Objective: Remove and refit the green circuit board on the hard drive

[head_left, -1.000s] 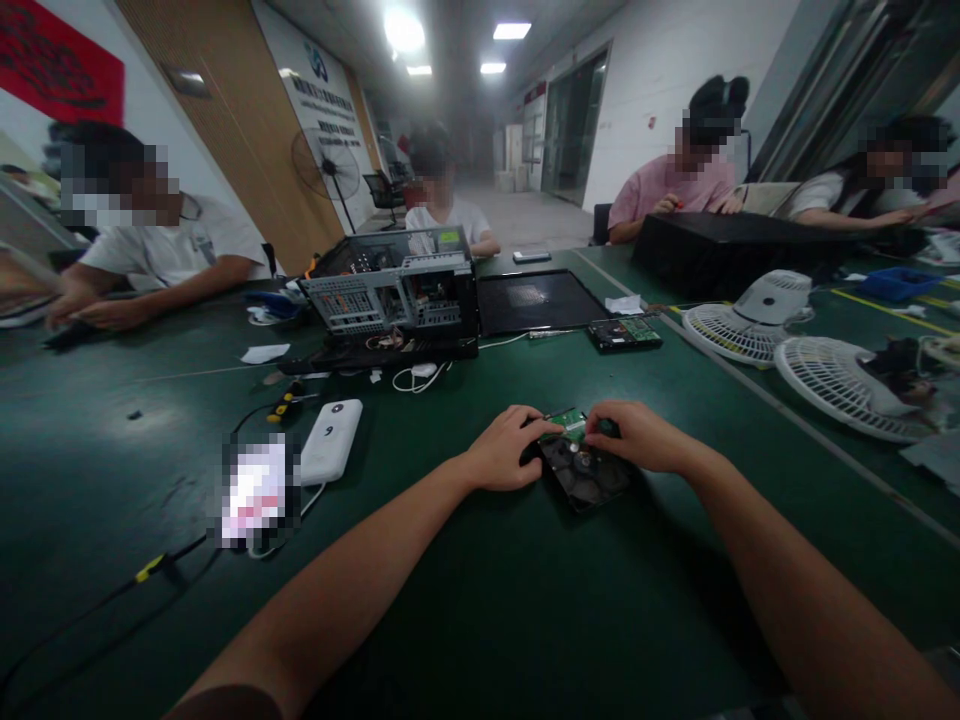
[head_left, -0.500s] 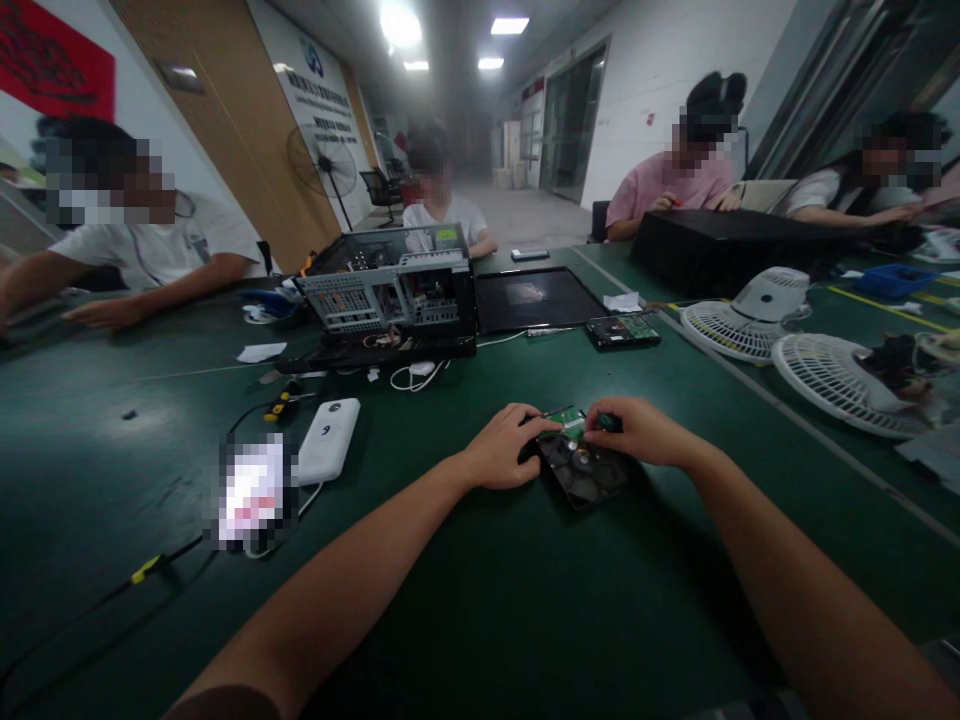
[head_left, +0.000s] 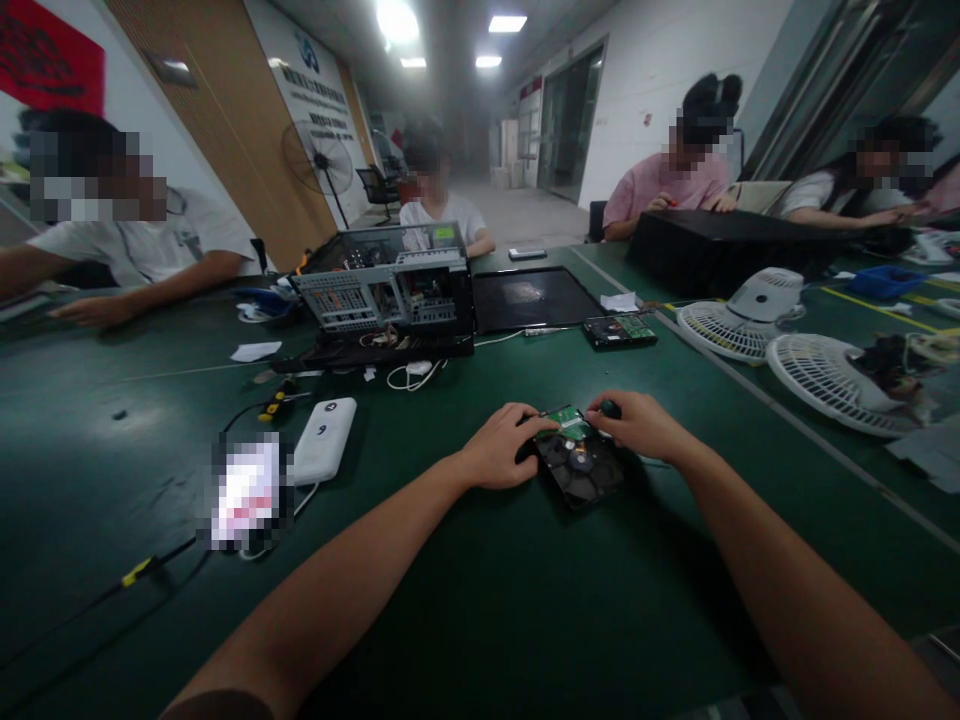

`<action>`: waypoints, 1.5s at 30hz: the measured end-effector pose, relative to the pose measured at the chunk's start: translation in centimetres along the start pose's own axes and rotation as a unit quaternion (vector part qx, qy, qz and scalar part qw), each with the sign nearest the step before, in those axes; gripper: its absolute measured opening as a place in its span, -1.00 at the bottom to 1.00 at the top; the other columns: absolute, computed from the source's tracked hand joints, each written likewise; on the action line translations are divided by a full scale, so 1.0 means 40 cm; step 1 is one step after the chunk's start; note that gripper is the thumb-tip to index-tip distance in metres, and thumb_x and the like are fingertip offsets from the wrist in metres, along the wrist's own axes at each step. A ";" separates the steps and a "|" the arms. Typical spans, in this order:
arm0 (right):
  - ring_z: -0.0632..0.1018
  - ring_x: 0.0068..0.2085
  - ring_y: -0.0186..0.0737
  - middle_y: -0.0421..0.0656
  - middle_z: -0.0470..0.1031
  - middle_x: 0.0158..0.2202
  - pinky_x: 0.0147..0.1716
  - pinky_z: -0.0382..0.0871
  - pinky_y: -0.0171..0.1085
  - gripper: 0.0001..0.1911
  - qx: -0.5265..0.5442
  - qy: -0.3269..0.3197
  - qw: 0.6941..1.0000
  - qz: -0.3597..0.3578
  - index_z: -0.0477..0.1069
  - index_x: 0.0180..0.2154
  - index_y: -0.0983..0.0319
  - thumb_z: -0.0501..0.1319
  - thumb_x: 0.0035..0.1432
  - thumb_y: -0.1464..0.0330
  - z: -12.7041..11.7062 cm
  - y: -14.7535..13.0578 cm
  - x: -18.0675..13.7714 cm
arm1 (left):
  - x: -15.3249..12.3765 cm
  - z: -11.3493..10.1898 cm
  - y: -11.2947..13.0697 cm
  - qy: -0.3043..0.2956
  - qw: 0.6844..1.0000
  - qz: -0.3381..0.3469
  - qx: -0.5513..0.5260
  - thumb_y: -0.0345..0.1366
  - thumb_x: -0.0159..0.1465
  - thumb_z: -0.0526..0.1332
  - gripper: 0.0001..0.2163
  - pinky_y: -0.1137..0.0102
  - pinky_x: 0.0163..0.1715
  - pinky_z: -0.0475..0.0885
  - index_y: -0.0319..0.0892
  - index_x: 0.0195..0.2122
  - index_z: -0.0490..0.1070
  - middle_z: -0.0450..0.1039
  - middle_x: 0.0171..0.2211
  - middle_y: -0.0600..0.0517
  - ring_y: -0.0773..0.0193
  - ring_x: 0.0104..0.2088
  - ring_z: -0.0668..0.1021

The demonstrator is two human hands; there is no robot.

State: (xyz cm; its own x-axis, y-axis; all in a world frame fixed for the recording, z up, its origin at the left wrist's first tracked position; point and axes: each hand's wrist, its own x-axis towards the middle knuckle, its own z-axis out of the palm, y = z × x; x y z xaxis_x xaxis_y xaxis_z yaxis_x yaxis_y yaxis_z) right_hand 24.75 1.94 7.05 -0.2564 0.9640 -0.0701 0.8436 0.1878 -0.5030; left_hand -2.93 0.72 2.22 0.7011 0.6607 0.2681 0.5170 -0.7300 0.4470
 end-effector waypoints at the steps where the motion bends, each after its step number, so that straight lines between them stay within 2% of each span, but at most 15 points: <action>1: 0.52 -0.53 -0.27 -0.19 0.58 -0.45 -0.47 0.29 -0.28 -0.67 0.001 0.003 1.000 -0.005 0.55 -0.13 0.14 0.18 0.26 0.09 0.002 -0.003 0.000 | 0.000 0.000 0.000 0.000 1.000 0.001 0.000 -0.27 0.20 0.27 -0.39 0.00 0.22 0.31 0.06 0.31 0.27 0.24 0.22 -0.10 -0.07 0.21 0.33; 7: 0.50 -0.54 -0.25 -0.22 0.51 -0.55 -0.49 0.25 -0.27 -0.60 0.023 -0.004 1.000 -0.001 0.55 -0.08 0.14 0.15 0.28 0.02 0.008 -0.007 0.001 | -0.002 -0.003 0.001 0.002 1.000 0.003 -0.011 -0.32 0.17 0.29 -0.30 -0.01 0.24 0.30 0.11 0.36 0.19 0.13 0.29 -0.09 -0.07 0.24 0.31; 10: 0.51 -0.51 -0.25 -0.21 0.53 -0.51 -0.49 0.25 -0.28 -0.56 0.047 -0.018 0.999 -0.019 0.54 -0.05 0.15 0.16 0.27 -0.01 0.012 -0.005 0.002 | -0.003 -0.004 0.000 0.003 1.000 0.012 -0.004 -0.33 0.16 0.31 -0.30 0.00 0.25 0.29 0.14 0.35 0.21 0.09 0.31 -0.07 -0.07 0.26 0.29; 13: 0.51 -0.47 -0.26 -0.19 0.55 -0.46 -0.48 0.26 -0.29 -0.54 0.071 -0.005 0.997 -0.032 0.54 -0.06 0.16 0.19 0.25 -0.03 0.014 -0.002 0.003 | -0.004 -0.005 -0.001 -0.003 1.000 0.019 -0.003 -0.27 0.18 0.33 -0.30 -0.01 0.26 0.27 0.15 0.36 0.20 0.07 0.33 -0.08 -0.09 0.27 0.28; 16: 0.51 -0.46 -0.24 -0.18 0.54 -0.48 -0.48 0.28 -0.29 -0.52 0.098 0.049 0.994 -0.010 0.53 -0.14 0.20 0.22 0.20 -0.07 0.009 0.010 0.006 | -0.005 -0.004 -0.003 -0.006 1.000 0.026 -0.008 -0.18 0.17 0.37 -0.26 -0.02 0.27 0.25 0.17 0.38 0.16 0.07 0.34 -0.08 -0.10 0.29 0.27; 19: 0.50 -0.45 -0.24 -0.16 0.53 -0.47 -0.46 0.32 -0.28 -0.53 0.148 0.114 0.982 0.001 0.49 -0.28 0.22 0.24 0.18 -0.08 -0.002 0.029 0.015 | -0.005 -0.001 -0.004 -0.010 1.000 0.025 -0.003 -0.01 0.16 0.41 -0.24 -0.02 0.28 0.23 0.15 0.37 0.17 0.06 0.35 -0.10 -0.12 0.30 0.25; 22: 0.50 -0.42 -0.24 -0.16 0.53 -0.43 -0.41 0.36 -0.26 -0.56 0.234 0.183 0.955 -0.017 0.46 -0.30 0.21 0.21 0.23 -0.05 -0.012 0.045 0.025 | -0.003 0.003 -0.003 -0.018 1.000 0.011 0.003 0.16 0.13 0.39 -0.21 -0.04 0.28 0.23 0.14 0.36 0.21 0.08 0.35 -0.11 -0.14 0.30 0.25; 24: 0.52 -0.38 -0.24 -0.15 0.54 -0.37 -0.38 0.37 -0.27 -0.57 0.266 0.247 0.931 -0.030 0.47 -0.26 0.20 0.19 0.27 -0.04 -0.017 0.046 0.027 | -0.001 0.004 -0.001 -0.019 1.000 0.001 0.003 0.21 0.13 0.38 -0.22 -0.04 0.28 0.23 0.14 0.35 0.23 0.11 0.33 -0.11 -0.13 0.30 0.26; 27: 0.49 -0.35 -0.25 -0.16 0.52 -0.37 -0.38 0.34 -0.28 -0.58 0.230 0.335 0.913 -0.037 0.49 -0.30 0.19 0.19 0.28 -0.03 -0.022 0.035 0.018 | 0.002 0.008 0.000 -0.014 1.000 -0.014 0.006 0.23 0.13 0.37 -0.23 -0.03 0.27 0.24 0.15 0.33 0.25 0.14 0.32 -0.10 -0.11 0.29 0.27; 29: 0.45 -0.43 -0.28 -0.18 0.48 -0.44 -0.45 0.30 -0.30 -0.57 0.210 0.364 0.906 -0.040 0.47 -0.35 0.19 0.20 0.28 -0.03 -0.024 0.022 0.008 | 0.003 0.012 -0.002 -0.011 1.000 -0.026 0.010 0.25 0.13 0.36 -0.24 -0.03 0.26 0.25 0.15 0.32 0.27 0.14 0.31 -0.10 -0.12 0.29 0.27; 33: 0.40 -0.56 -0.35 -0.21 0.44 -0.50 -0.59 0.26 -0.34 -0.56 0.255 0.345 0.901 -0.063 0.45 -0.30 0.20 0.19 0.28 -0.05 -0.017 -0.006 -0.006 | 0.004 0.021 -0.008 0.006 0.999 -0.048 0.022 0.27 0.14 0.33 -0.26 -0.04 0.25 0.26 0.13 0.30 0.30 0.16 0.29 -0.11 -0.14 0.28 0.27; 38: 0.52 -0.49 -0.29 -0.15 0.54 -0.42 -0.53 0.38 -0.33 -0.57 0.233 0.303 0.919 -0.092 0.43 -0.19 0.19 0.20 0.27 -0.05 0.006 -0.020 -0.007 | 0.004 0.026 -0.011 0.026 0.997 -0.064 0.028 0.27 0.16 0.32 -0.26 -0.04 0.24 0.28 0.12 0.31 0.29 0.17 0.28 -0.11 -0.13 0.26 0.29; 45: 0.56 -0.45 -0.24 -0.13 0.55 -0.36 -0.47 0.43 -0.29 -0.60 0.213 0.297 0.925 -0.098 0.43 -0.12 0.18 0.21 0.28 -0.01 0.020 -0.014 -0.002 | 0.003 0.023 -0.009 0.022 0.998 -0.063 0.020 0.26 0.16 0.32 -0.27 -0.05 0.23 0.29 0.12 0.31 0.30 0.16 0.29 -0.12 -0.14 0.26 0.29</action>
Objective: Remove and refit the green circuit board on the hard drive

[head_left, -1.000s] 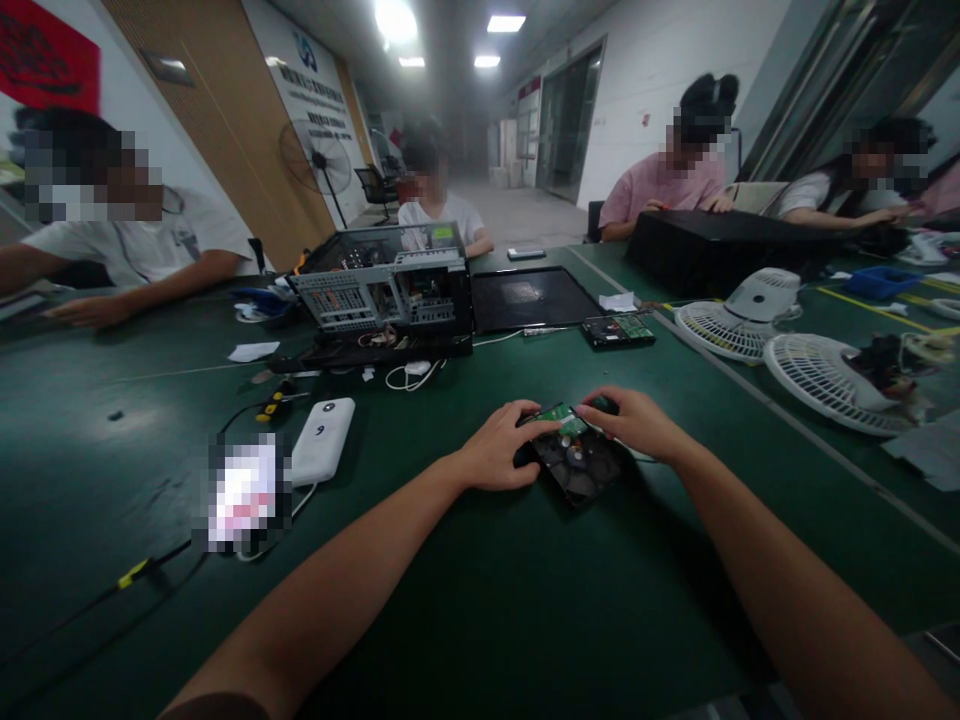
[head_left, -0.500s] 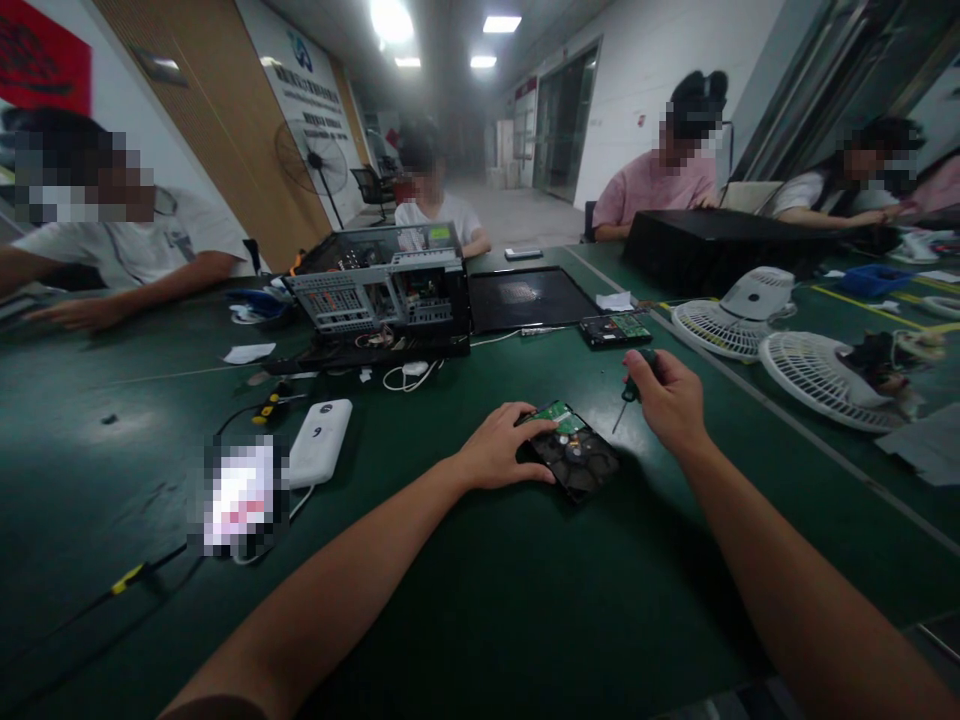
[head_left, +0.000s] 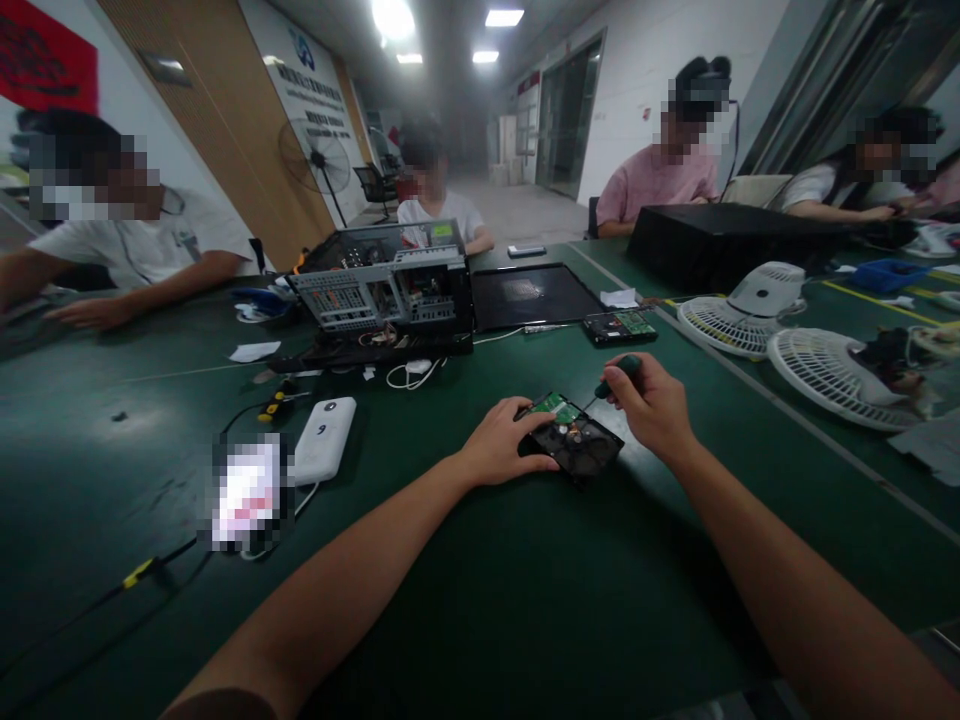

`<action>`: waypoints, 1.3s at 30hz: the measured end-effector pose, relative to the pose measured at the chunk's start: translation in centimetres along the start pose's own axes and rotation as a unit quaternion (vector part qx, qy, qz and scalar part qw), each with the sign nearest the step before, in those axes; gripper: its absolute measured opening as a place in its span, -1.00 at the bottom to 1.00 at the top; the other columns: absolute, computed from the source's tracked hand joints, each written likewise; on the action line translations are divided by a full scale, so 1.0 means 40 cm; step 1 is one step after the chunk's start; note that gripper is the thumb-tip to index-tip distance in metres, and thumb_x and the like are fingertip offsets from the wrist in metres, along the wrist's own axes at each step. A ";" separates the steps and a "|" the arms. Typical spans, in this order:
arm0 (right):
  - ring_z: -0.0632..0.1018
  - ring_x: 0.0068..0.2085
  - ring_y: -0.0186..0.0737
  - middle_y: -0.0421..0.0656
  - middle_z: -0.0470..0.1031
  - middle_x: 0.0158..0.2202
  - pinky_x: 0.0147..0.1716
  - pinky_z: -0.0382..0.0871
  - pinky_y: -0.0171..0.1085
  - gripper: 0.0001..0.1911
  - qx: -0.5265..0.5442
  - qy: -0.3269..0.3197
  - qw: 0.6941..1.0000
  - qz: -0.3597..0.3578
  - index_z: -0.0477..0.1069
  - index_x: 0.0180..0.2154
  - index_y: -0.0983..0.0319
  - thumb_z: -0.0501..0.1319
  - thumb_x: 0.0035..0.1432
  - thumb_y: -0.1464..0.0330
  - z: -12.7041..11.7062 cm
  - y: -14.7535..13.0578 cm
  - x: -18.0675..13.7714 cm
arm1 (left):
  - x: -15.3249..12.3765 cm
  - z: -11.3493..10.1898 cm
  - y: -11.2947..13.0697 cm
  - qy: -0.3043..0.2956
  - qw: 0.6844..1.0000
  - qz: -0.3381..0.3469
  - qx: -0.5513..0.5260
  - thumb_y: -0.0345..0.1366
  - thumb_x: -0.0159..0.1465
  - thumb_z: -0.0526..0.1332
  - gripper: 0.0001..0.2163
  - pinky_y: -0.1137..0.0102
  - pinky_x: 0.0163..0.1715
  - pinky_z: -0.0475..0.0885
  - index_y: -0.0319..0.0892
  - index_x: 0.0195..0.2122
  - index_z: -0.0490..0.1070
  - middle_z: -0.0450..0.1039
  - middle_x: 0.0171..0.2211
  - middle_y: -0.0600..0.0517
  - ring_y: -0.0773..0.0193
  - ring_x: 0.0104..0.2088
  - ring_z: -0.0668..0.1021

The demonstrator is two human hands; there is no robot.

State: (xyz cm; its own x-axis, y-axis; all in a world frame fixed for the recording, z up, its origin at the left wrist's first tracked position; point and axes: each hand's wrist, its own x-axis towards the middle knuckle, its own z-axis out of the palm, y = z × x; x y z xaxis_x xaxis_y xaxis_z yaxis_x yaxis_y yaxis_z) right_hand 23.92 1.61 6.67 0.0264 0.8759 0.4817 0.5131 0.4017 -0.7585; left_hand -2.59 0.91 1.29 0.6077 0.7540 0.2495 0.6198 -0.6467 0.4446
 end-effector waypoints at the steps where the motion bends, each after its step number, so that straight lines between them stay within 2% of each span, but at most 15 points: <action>1: 0.56 -0.45 -0.24 -0.14 0.55 -0.37 -0.46 0.43 -0.29 -0.61 0.000 -0.001 1.000 0.000 0.43 -0.12 0.18 0.21 0.28 -0.01 0.001 0.001 0.000 | 0.000 0.000 0.000 0.000 1.000 0.002 0.000 0.26 0.16 0.33 -0.27 -0.05 0.23 0.28 0.12 0.31 0.30 0.16 0.29 -0.12 -0.14 0.26 0.29; 21: 0.56 -0.44 -0.24 -0.12 0.58 -0.32 -0.41 0.46 -0.26 -0.60 -0.005 -0.027 1.000 0.002 0.41 -0.09 0.17 0.18 0.30 -0.02 0.011 -0.002 -0.004 | -0.001 0.000 0.002 0.004 1.000 0.001 0.004 0.26 0.16 0.32 -0.27 -0.04 0.24 0.28 0.11 0.31 0.29 0.17 0.28 -0.13 -0.14 0.27 0.28; 39: 0.59 -0.45 -0.21 -0.12 0.57 -0.37 -0.44 0.45 -0.27 -0.54 -0.014 -0.012 1.000 0.015 0.41 -0.11 0.19 0.18 0.28 -0.06 0.008 -0.001 0.001 | 0.000 0.000 0.000 -0.004 1.000 -0.001 0.005 0.28 0.17 0.30 -0.26 -0.04 0.23 0.28 0.11 0.32 0.28 0.15 0.29 -0.13 -0.14 0.27 0.28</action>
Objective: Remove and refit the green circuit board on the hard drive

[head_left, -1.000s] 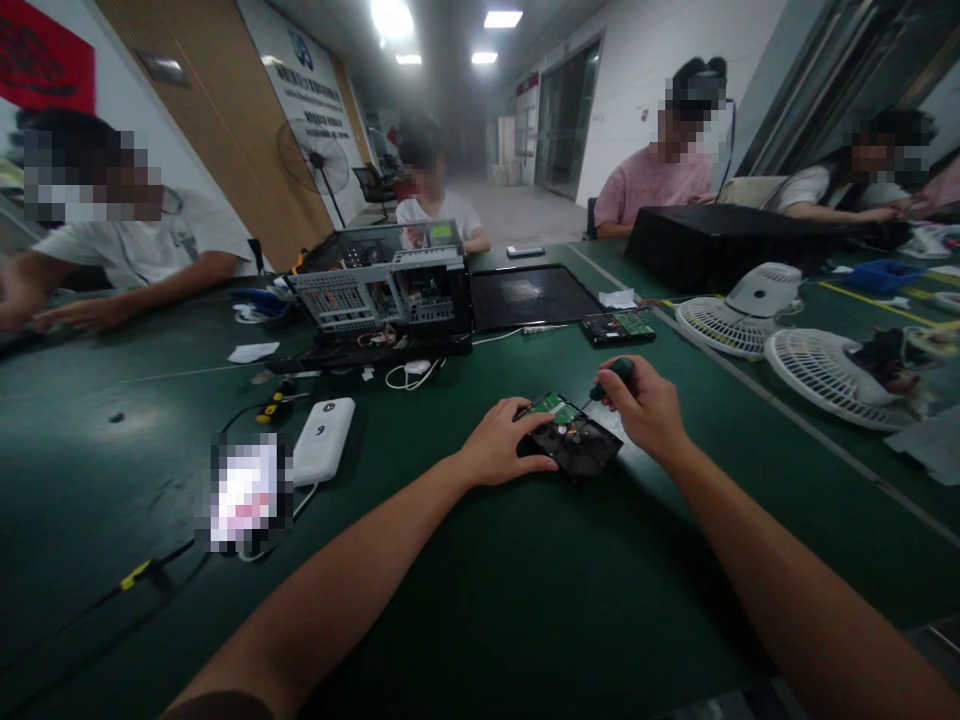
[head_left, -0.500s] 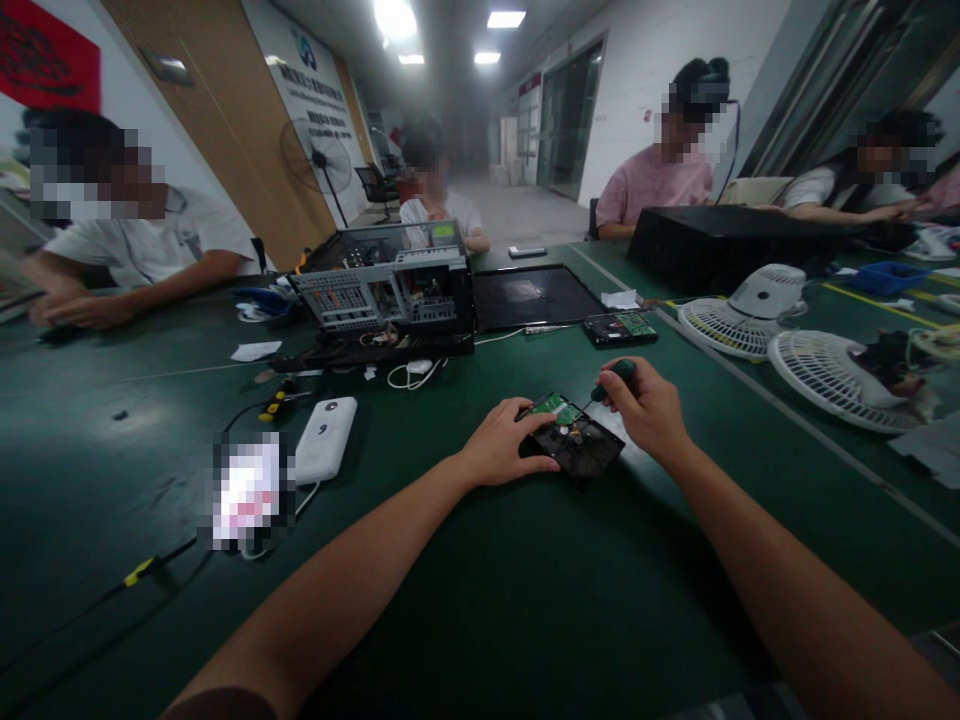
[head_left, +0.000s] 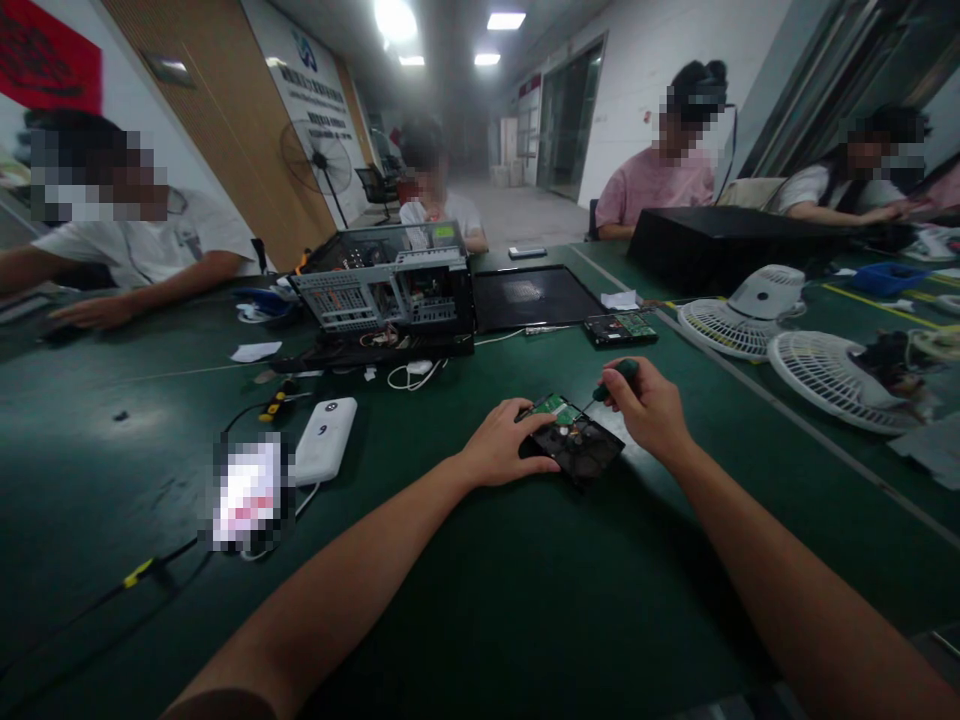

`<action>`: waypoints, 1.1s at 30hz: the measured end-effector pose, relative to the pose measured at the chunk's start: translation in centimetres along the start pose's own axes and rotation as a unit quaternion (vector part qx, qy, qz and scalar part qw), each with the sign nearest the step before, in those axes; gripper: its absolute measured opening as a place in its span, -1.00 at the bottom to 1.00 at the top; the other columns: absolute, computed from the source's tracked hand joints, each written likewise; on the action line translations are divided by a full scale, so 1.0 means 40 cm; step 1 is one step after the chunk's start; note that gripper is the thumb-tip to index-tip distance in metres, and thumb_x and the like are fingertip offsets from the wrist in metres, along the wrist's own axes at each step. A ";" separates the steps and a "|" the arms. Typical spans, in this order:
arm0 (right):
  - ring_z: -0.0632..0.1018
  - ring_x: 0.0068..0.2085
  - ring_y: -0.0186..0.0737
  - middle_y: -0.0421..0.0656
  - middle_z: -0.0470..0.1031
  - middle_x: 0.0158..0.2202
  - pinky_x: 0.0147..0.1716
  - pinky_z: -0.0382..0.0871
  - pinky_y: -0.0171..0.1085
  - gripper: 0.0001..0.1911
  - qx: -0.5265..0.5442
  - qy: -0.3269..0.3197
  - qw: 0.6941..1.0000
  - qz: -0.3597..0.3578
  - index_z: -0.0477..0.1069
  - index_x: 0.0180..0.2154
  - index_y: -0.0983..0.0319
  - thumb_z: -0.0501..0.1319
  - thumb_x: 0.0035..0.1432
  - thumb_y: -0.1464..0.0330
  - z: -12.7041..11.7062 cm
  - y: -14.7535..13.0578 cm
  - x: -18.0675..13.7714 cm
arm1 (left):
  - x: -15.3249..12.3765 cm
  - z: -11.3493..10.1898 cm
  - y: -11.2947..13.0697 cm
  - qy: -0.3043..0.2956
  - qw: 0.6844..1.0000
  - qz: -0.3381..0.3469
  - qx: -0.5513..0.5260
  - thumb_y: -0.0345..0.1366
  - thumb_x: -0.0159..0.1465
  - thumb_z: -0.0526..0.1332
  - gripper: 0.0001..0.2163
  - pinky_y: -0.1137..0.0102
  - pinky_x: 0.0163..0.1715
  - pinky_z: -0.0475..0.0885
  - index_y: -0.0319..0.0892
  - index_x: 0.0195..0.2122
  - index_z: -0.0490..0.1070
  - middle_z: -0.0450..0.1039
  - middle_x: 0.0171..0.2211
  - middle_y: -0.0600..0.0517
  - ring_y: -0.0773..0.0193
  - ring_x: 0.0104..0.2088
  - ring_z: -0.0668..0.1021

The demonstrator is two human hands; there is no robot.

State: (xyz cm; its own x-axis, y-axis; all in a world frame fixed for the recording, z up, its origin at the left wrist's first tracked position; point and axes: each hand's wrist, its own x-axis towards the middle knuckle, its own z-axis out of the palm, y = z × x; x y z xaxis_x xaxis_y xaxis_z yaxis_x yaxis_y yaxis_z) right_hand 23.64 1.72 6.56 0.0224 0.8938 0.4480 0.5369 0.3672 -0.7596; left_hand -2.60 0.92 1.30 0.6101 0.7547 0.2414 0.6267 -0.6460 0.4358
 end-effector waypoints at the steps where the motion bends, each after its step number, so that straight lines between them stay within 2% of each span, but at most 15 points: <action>1: 0.59 -0.45 -0.21 -0.12 0.57 -0.37 -0.44 0.45 -0.27 -0.54 0.000 0.000 1.000 0.000 0.41 -0.11 0.19 0.17 0.28 -0.06 0.000 0.000 0.000 | 0.000 0.000 0.000 -0.001 1.000 -0.003 0.000 0.28 0.17 0.30 -0.26 -0.04 0.23 0.28 0.11 0.32 0.28 0.15 0.29 -0.12 -0.14 0.27 0.28; 33: 0.58 -0.45 -0.21 -0.09 0.60 -0.33 -0.40 0.44 -0.26 -0.50 -0.009 0.017 1.000 0.000 0.41 -0.11 0.19 0.14 0.28 -0.11 0.006 0.006 0.004 | 0.000 0.003 -0.002 0.008 1.000 0.002 -0.005 0.27 0.16 0.32 -0.26 -0.05 0.23 0.28 0.12 0.32 0.28 0.18 0.28 -0.12 -0.14 0.26 0.29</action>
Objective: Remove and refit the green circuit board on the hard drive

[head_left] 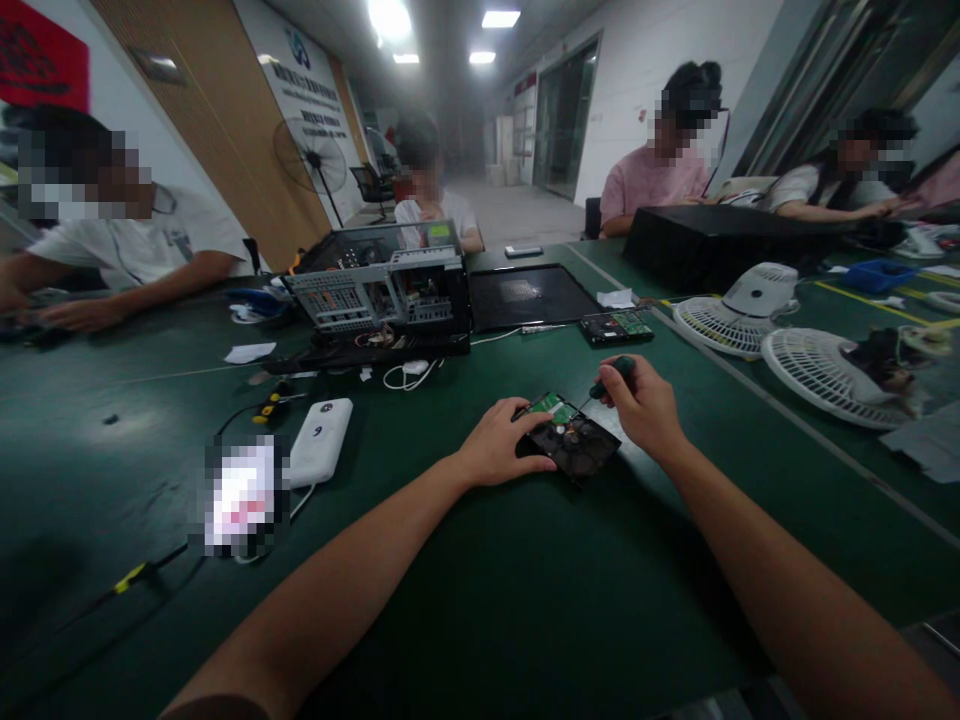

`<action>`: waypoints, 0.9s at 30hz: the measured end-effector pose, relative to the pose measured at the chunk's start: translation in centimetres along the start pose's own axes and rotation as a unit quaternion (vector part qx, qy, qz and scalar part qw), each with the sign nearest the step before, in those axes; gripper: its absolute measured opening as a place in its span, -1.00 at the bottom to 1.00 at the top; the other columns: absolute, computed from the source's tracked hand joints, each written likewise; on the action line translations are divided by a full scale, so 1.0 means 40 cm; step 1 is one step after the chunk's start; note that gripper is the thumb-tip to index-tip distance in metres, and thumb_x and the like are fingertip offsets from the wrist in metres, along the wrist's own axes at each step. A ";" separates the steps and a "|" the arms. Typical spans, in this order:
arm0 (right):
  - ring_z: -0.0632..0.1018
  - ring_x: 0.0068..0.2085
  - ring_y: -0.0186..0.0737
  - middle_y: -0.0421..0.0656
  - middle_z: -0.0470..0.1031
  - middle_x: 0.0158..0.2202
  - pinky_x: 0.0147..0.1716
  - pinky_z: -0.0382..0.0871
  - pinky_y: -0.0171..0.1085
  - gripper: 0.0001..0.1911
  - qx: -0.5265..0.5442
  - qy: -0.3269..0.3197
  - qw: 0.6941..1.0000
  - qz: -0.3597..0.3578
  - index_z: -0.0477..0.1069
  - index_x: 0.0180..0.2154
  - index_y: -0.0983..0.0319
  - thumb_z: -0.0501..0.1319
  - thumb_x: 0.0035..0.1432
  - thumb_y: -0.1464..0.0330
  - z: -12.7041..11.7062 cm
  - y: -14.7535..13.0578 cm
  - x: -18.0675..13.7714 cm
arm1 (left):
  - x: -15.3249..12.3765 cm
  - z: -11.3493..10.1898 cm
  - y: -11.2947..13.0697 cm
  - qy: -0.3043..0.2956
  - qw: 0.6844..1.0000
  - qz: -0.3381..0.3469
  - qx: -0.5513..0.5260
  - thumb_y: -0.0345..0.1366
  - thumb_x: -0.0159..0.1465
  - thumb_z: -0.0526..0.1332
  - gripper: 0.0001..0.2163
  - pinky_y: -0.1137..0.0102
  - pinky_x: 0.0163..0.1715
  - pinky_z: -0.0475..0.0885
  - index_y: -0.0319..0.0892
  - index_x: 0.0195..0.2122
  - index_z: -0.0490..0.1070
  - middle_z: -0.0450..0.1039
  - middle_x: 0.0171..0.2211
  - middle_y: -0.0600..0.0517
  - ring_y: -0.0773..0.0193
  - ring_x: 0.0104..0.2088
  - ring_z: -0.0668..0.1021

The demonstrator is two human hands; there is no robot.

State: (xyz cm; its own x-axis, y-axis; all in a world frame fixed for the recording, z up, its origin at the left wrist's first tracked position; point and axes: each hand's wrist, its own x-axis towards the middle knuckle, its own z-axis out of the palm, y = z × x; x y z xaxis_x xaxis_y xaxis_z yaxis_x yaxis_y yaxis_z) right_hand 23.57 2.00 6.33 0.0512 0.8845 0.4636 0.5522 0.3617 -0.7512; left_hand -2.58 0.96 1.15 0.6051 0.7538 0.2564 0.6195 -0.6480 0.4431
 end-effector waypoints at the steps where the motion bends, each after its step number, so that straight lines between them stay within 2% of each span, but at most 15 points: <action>1: 0.57 -0.45 -0.21 -0.09 0.60 -0.33 -0.40 0.44 -0.25 -0.50 0.003 0.000 1.000 0.001 0.41 -0.11 0.19 0.14 0.27 -0.10 0.001 0.001 0.000 | 0.000 -0.001 0.001 -0.001 1.000 0.001 0.000 0.27 0.16 0.31 -0.26 -0.05 0.23 0.28 0.11 0.32 0.29 0.18 0.28 -0.12 -0.14 0.26 0.29; 6: 0.58 -0.43 -0.21 -0.10 0.59 -0.31 -0.37 0.45 -0.24 -0.53 0.005 0.003 1.000 0.004 0.42 -0.07 0.18 0.16 0.29 -0.06 0.003 0.001 -0.004 | 0.001 -0.005 0.003 -0.008 1.000 -0.002 0.003 0.28 0.17 0.30 -0.26 -0.06 0.24 0.27 0.11 0.32 0.28 0.17 0.29 -0.12 -0.15 0.27 0.28; 11: 0.54 -0.40 -0.18 -0.15 0.54 -0.35 -0.32 0.43 -0.20 -0.48 -0.073 0.021 0.996 -0.038 0.39 0.15 0.13 0.18 0.30 0.00 -0.004 -0.017 -0.009 | 0.000 -0.005 0.004 -0.008 1.000 -0.004 0.002 0.27 0.16 0.31 -0.26 -0.06 0.24 0.27 0.13 0.32 0.27 0.16 0.29 -0.11 -0.14 0.27 0.28; 14: 0.53 -0.39 -0.19 -0.14 0.55 -0.32 -0.28 0.45 -0.18 -0.47 -0.079 0.022 0.995 -0.052 0.36 0.21 0.11 0.17 0.31 0.02 -0.007 -0.027 -0.011 | 0.000 -0.003 0.004 -0.005 1.000 -0.004 0.005 0.28 0.17 0.30 -0.26 -0.05 0.24 0.27 0.12 0.32 0.28 0.15 0.30 -0.12 -0.15 0.27 0.28; 17: 0.57 -0.30 -0.18 -0.10 0.59 -0.15 -0.26 0.50 -0.17 -0.49 -0.006 -0.009 0.999 -0.048 0.34 0.23 0.08 0.10 0.36 0.03 -0.005 -0.028 -0.014 | 0.001 -0.001 0.003 -0.004 1.000 -0.001 0.008 0.28 0.17 0.30 -0.26 -0.05 0.24 0.28 0.11 0.32 0.28 0.16 0.29 -0.12 -0.15 0.27 0.28; 20: 0.60 -0.13 -0.12 -0.07 0.57 0.00 -0.32 0.54 -0.19 -0.54 0.138 -0.029 0.989 -0.045 0.38 0.19 0.07 0.03 0.40 0.04 0.002 -0.027 -0.014 | 0.001 0.002 0.002 0.000 1.000 0.004 0.008 0.28 0.16 0.31 -0.26 -0.03 0.24 0.28 0.09 0.31 0.29 0.17 0.28 -0.13 -0.14 0.26 0.30; 23: 0.60 -0.03 -0.06 -0.05 0.58 0.01 -0.39 0.54 -0.22 -0.62 0.255 -0.055 0.965 -0.011 0.44 0.08 0.10 0.07 0.39 0.08 0.006 -0.031 -0.011 | 0.001 0.003 0.001 0.005 1.000 0.006 0.007 0.27 0.16 0.31 -0.26 -0.02 0.24 0.28 0.09 0.31 0.30 0.18 0.27 -0.13 -0.13 0.25 0.31; 27: 0.62 -0.10 -0.09 -0.07 0.60 -0.07 -0.41 0.54 -0.23 -0.77 0.318 -0.085 0.944 0.025 0.47 -0.10 0.12 0.21 0.33 0.14 0.002 -0.039 -0.006 | 0.000 0.003 0.000 0.004 1.000 0.006 0.008 0.28 0.16 0.31 -0.26 -0.02 0.23 0.28 0.10 0.31 0.29 0.18 0.27 -0.13 -0.13 0.25 0.30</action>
State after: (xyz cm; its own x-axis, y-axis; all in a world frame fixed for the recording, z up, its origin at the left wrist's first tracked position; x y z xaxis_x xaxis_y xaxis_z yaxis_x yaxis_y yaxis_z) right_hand 22.63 1.23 7.35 -0.1003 0.9204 0.3778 -0.0619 0.3732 -0.9257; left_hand -2.50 0.96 1.04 0.6079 0.7473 0.2682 0.6203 -0.6579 0.4272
